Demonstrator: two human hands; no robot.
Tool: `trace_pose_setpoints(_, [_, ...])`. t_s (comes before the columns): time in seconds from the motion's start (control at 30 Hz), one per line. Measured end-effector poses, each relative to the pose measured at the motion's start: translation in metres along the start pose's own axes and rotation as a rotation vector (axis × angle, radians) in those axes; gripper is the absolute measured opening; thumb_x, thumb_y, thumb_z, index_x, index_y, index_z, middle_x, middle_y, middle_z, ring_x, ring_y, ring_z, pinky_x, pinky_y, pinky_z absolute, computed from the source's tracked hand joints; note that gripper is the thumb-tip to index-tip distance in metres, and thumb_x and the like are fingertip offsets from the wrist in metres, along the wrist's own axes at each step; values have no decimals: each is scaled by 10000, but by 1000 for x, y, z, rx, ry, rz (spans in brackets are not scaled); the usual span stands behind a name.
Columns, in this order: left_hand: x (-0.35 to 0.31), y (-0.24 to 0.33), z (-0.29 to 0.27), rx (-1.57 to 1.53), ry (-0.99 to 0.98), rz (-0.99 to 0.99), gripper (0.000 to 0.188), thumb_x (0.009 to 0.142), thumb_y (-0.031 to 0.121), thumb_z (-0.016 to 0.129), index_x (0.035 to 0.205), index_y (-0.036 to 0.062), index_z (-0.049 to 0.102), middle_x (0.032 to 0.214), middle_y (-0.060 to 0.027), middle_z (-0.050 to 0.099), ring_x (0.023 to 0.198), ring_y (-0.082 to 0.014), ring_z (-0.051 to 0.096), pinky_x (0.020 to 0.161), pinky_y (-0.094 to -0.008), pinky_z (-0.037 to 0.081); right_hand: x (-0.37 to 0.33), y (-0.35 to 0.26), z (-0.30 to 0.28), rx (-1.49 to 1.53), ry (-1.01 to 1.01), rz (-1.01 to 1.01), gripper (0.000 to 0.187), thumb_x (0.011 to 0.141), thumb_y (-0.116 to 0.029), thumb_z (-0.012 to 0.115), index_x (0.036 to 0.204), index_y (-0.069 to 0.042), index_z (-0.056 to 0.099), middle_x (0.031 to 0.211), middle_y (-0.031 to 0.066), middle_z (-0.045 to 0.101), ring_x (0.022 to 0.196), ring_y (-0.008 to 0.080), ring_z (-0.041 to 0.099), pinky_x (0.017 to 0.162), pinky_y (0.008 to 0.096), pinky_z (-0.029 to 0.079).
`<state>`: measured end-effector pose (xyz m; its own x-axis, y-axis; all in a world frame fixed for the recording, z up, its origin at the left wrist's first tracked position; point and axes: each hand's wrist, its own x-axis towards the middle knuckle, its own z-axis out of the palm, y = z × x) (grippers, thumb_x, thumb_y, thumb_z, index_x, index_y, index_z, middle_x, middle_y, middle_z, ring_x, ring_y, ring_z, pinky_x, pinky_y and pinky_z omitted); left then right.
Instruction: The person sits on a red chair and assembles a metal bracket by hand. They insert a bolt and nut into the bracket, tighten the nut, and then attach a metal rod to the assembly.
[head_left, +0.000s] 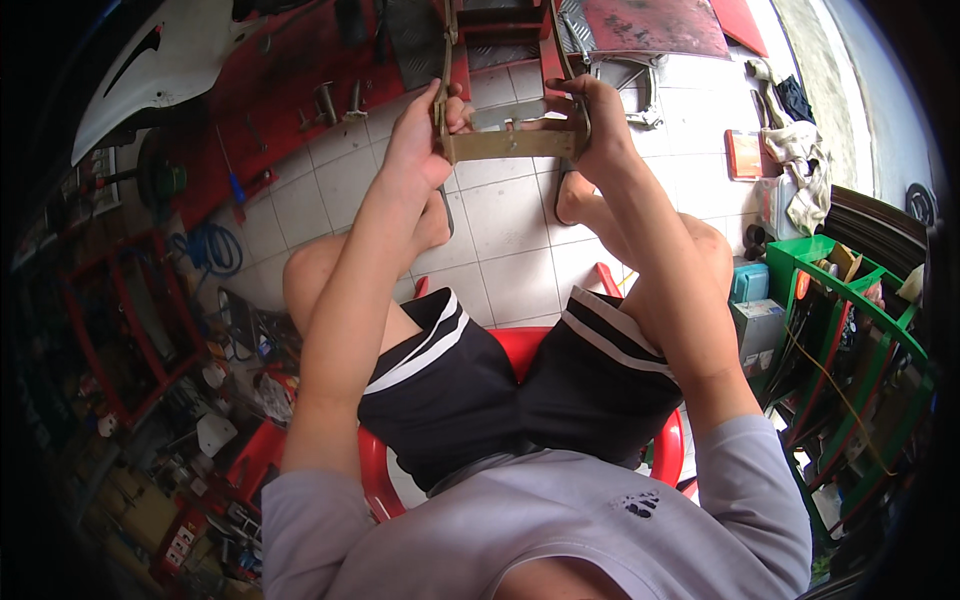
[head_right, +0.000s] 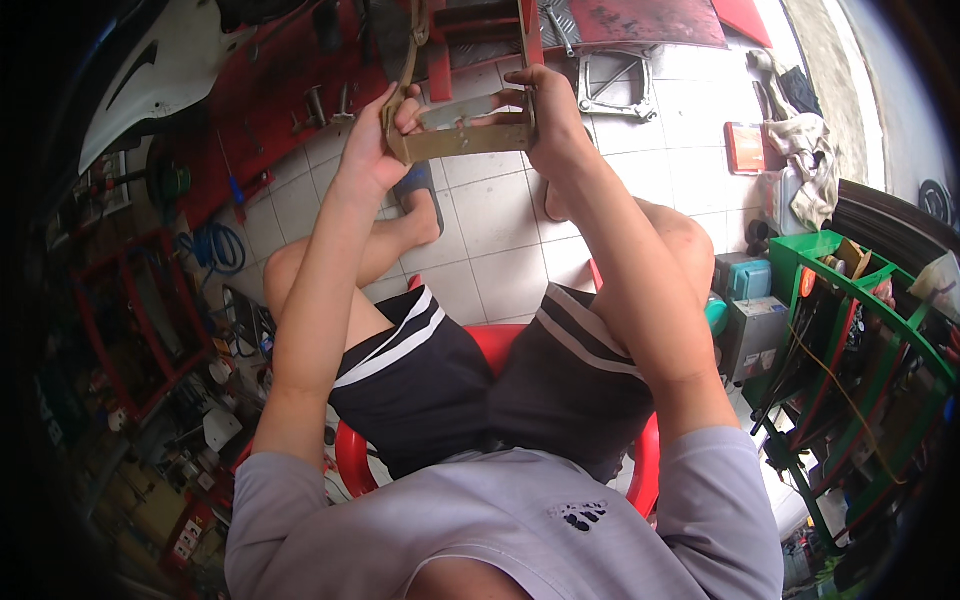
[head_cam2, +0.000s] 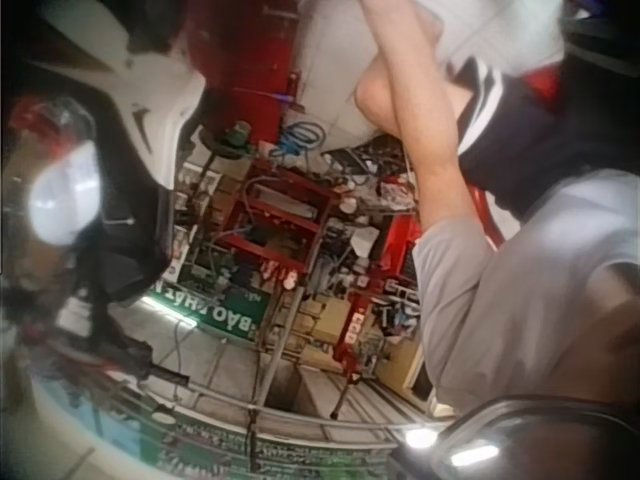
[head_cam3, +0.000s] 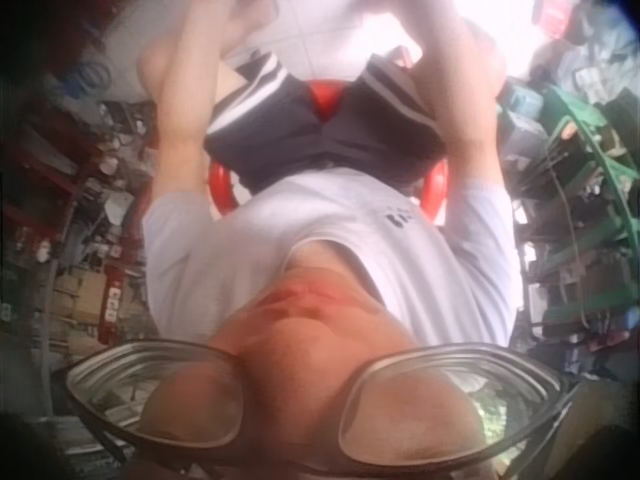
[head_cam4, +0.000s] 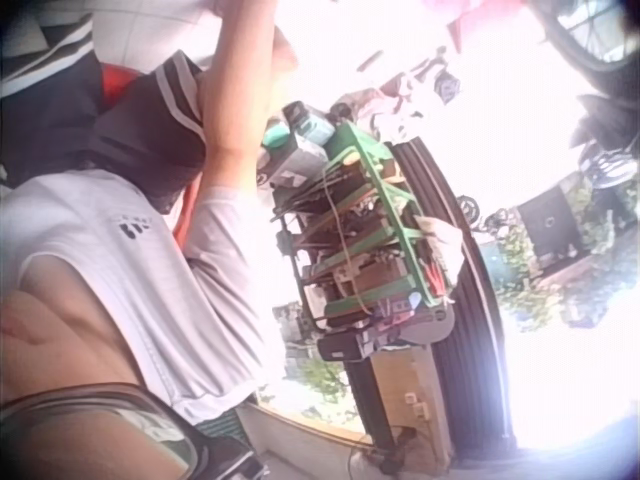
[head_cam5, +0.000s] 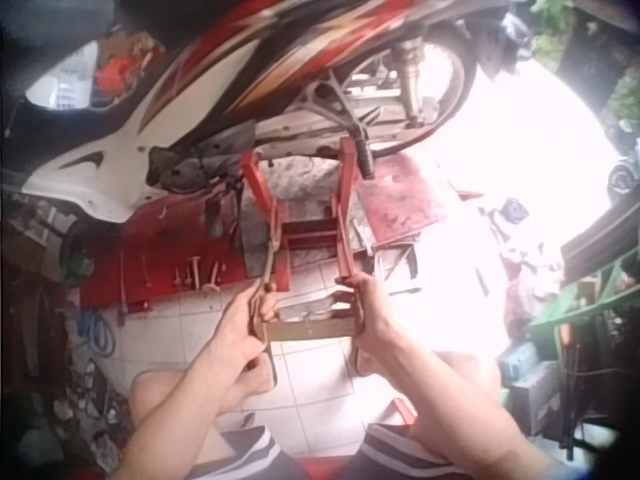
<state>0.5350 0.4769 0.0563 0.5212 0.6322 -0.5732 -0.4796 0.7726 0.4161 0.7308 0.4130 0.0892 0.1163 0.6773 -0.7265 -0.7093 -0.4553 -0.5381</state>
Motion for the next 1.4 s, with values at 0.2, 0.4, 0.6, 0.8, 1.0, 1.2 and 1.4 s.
trace_pose_setpoints(0.2, [-6,5,10,1,66,-24,242,1003,253,430,970,29,516,546,3,389,557,-115,371,546,-241,339,1,-6,-2,-54,-31,19,286,876,-243,489,1037,-17,555,898,107,603,816,330,667,773,414,531])
trace_pose_setpoints(0.4, [-8,4,24,-43,189,-14,242,994,267,466,926,41,521,567,-1,438,539,-114,385,530,-252,350,0,-21,-32,-837,151,-620,268,936,-187,488,1068,27,579,933,114,637,792,204,636,749,316,504])
trace_pose_setpoints(0.6, [-10,-1,30,40,296,27,245,998,260,475,886,47,519,621,-15,498,560,-115,482,537,-273,410,-49,14,34,-1168,-84,-1056,208,876,-157,591,800,35,617,712,136,637,623,235,631,618,329,479])
trace_pose_setpoints(0.8, [-11,-1,27,131,372,-5,265,990,298,490,857,82,570,704,-5,550,627,-106,543,584,-255,478,-48,32,64,-1533,-125,-918,337,870,-314,577,723,-12,604,558,137,563,535,335,577,545,398,450])
trace_pose_setpoints(1.0, [-8,-2,25,45,348,-6,253,974,300,514,849,91,582,771,-15,580,691,-123,567,684,-279,512,-42,37,73,-1488,-42,-905,376,860,-350,607,710,-5,622,516,155,559,501,340,582,531,403,462])
trace_pose_setpoints(1.2, [-9,-3,22,1,315,6,243,964,296,533,863,81,584,804,-31,589,734,-140,572,720,-288,514,-33,43,74,-1451,-9,-942,352,851,-310,628,704,10,636,540,183,579,513,357,596,539,415,473])
trace_pose_setpoints(1.4, [-11,-3,24,55,389,-38,251,963,312,539,856,92,600,803,-27,591,775,-131,566,741,-279,505,-32,45,68,-1443,-62,-1003,296,823,-240,660,679,17,628,536,187,574,490,366,580,510,406,462])
